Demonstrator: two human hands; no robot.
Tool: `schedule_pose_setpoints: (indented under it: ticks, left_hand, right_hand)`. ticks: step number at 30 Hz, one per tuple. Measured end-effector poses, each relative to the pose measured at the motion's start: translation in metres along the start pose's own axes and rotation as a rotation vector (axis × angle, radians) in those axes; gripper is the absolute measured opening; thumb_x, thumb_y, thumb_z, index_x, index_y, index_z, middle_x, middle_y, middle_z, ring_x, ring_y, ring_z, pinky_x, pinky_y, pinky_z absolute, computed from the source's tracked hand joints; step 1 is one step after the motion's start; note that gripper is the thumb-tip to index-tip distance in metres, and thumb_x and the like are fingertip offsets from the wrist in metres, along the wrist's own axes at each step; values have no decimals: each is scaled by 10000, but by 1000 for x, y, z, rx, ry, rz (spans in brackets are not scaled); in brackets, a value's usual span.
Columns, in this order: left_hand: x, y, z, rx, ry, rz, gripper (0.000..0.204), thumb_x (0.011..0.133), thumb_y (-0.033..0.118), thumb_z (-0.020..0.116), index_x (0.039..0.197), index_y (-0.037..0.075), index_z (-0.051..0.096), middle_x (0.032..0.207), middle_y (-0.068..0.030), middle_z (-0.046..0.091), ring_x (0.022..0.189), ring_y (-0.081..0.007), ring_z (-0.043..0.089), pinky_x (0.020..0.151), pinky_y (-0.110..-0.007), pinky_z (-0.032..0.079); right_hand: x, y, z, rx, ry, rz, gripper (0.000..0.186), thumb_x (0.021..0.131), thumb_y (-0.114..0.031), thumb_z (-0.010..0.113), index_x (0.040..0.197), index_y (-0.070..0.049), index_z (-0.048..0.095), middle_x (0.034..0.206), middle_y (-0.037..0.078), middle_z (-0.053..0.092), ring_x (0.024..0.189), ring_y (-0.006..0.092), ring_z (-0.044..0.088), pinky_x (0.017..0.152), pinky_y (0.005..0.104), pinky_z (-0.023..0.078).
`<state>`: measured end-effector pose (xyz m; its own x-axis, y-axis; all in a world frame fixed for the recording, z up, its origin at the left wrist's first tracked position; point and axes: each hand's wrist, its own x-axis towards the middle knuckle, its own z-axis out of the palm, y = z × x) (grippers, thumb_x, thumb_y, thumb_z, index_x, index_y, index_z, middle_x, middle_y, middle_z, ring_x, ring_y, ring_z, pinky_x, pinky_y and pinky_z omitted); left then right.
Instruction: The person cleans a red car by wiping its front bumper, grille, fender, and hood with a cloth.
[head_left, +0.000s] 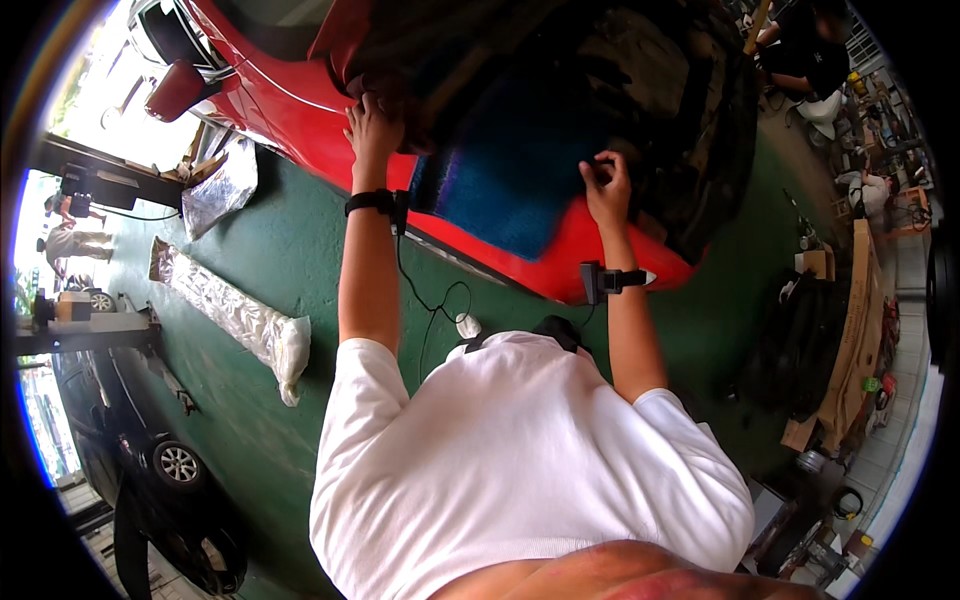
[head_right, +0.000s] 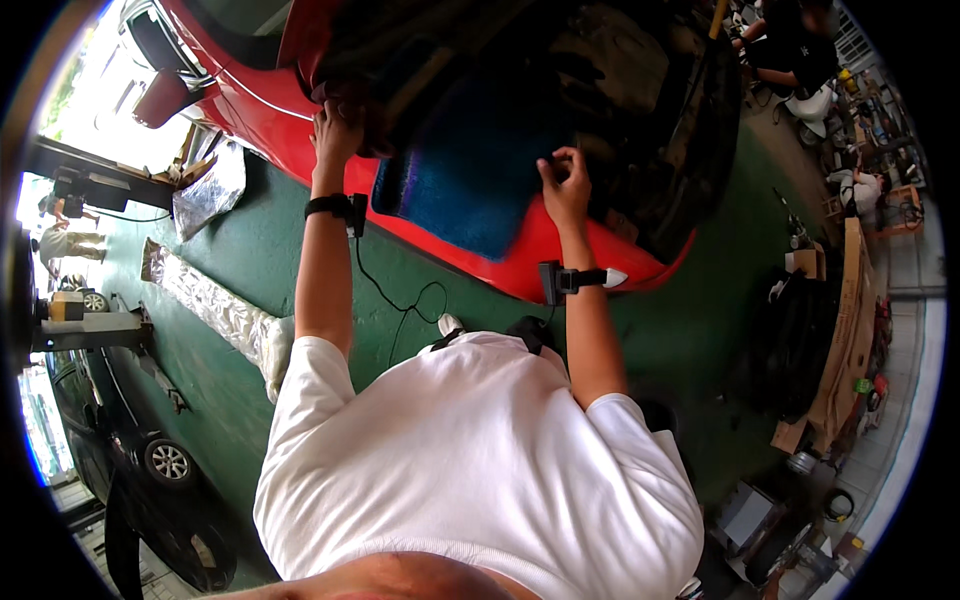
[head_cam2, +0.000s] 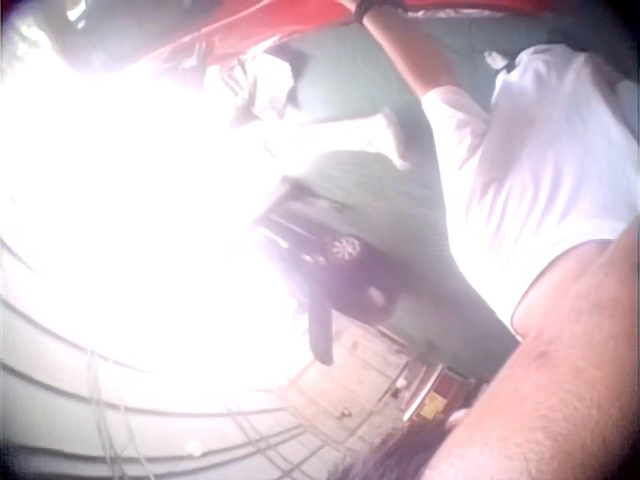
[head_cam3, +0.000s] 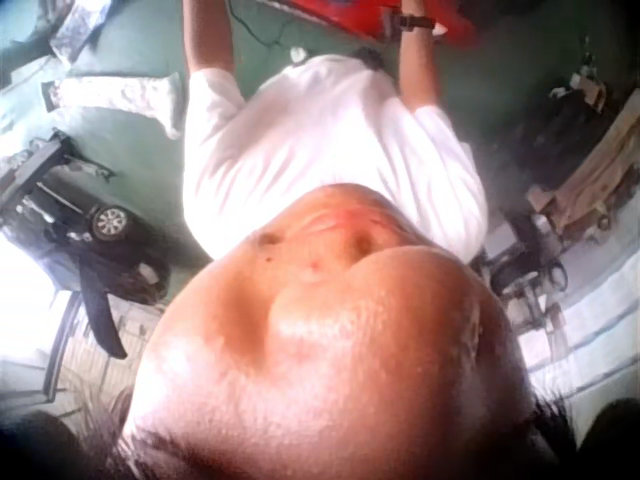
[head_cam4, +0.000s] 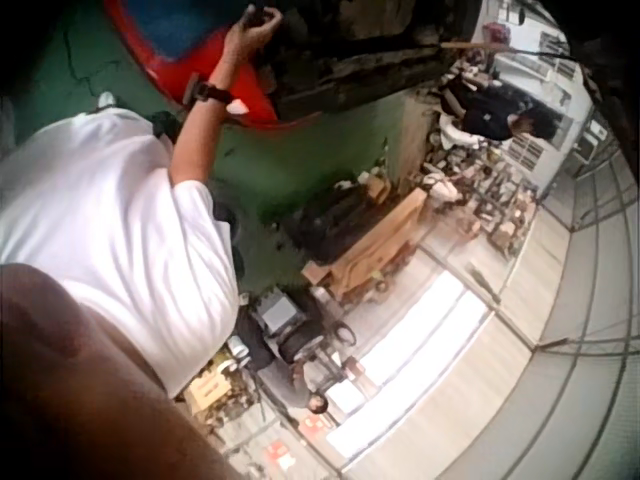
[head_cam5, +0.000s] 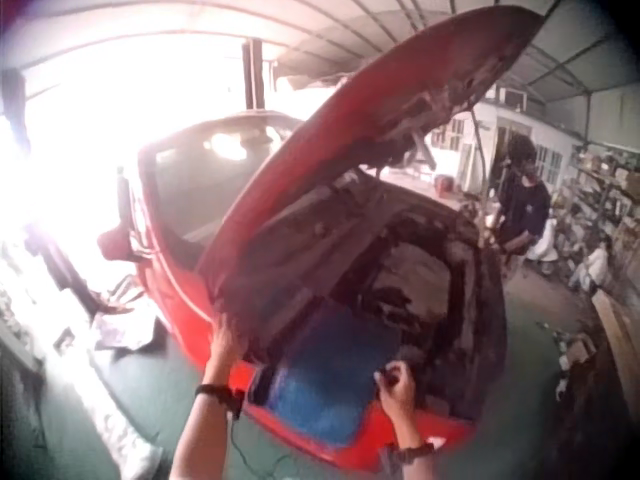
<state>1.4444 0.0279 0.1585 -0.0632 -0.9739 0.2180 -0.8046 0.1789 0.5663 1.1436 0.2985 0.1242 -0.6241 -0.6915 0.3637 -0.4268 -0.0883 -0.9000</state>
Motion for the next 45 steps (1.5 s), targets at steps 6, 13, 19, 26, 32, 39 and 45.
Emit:
schedule_pose_setpoints:
  ticks: [6,13,19,26,32,39,45]
  left_hand:
    - [12,-22,5,81,116,321,561,965,457,589,1413,144,463,1561,-180,408,1453,-446,343,1138,-679,298]
    - [15,-23,20,-33,169,514,485,950,444,616,1374,214,564,1462,-74,535,1418,-337,420,1157,-561,294]
    - [14,-18,25,-106,259,589,468,930,457,636,1322,204,606,1333,-66,613,1319,-317,505,1119,-517,323]
    - [6,-15,3,-34,56,553,500,931,515,615,1289,166,607,1178,-105,632,1223,-352,546,1086,-514,369]
    - [-67,-8,25,-179,210,629,527,895,414,712,1320,131,581,1285,-116,607,1301,-345,515,1097,-519,379]
    - [-75,-62,9,-119,81,631,506,911,271,686,1375,117,555,1480,-84,517,1487,-312,358,1207,-578,241]
    - [-21,-100,-30,-19,104,510,560,918,331,680,1410,105,538,1536,-75,487,1486,-317,366,1197,-586,251]
  right_hand:
    - [-18,41,-84,-171,200,29,269,960,-231,735,1035,-60,541,870,49,572,800,154,566,728,326,474]
    - [-82,74,-161,-402,296,172,191,974,-175,704,998,-58,556,841,45,616,764,167,600,715,338,477]
    - [-87,51,-140,-650,354,145,144,977,-128,656,1077,-41,598,840,92,652,792,243,676,732,403,527]
    - [-87,-45,-85,-1118,337,19,221,975,-232,623,1130,-75,634,986,129,679,836,323,697,664,430,564]
    - [-87,-130,32,-837,-220,-128,281,942,-228,638,1199,-116,630,1119,145,689,918,370,695,745,437,573]
    - [-65,-124,167,-594,-432,-464,672,848,-162,725,1464,-88,466,1366,204,530,1190,397,557,982,483,492]
    - [-54,-128,237,-592,-522,-506,732,862,-161,716,1527,-108,415,1429,226,496,1264,403,520,1043,491,446]
